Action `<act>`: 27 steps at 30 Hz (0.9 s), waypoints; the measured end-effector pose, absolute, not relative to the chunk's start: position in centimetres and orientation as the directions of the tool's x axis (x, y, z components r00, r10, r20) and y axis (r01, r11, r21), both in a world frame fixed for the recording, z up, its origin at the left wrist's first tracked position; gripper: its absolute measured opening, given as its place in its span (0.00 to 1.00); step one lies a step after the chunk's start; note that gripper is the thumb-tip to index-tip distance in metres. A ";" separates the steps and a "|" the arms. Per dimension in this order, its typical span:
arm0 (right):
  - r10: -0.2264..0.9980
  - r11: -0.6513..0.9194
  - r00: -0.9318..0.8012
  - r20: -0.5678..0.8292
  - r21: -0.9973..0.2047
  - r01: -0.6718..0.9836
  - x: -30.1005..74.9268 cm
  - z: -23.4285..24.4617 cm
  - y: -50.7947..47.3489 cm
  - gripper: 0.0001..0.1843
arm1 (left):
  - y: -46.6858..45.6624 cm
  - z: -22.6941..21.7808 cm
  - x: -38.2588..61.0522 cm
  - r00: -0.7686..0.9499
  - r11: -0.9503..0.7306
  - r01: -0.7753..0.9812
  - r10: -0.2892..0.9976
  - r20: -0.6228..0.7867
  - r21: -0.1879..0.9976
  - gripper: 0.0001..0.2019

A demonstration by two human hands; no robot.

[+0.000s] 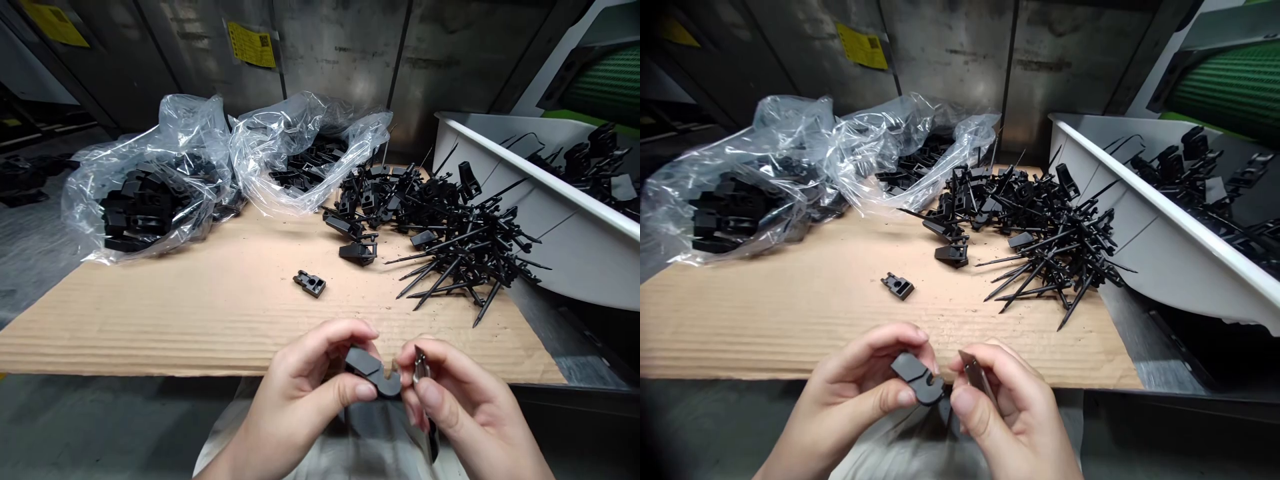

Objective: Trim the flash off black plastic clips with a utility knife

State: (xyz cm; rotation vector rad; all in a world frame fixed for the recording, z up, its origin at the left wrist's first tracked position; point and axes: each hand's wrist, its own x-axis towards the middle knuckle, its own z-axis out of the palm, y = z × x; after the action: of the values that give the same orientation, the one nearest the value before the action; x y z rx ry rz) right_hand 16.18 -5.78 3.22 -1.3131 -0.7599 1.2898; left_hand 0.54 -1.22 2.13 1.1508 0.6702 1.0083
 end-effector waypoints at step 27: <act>0.968 0.054 0.233 0.098 -0.981 0.187 15.5 2.5 -4.4 0.05 | -1.0 2.4 0.8 0.393 -0.450 -0.042 0.813 0.428 0.892 0.05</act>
State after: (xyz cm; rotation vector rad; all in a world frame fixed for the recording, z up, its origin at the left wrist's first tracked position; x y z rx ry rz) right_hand 15.46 -4.45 2.55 -1.3861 -1.1880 0.8815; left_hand 0.84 -0.97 2.42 1.7439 0.6774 1.1830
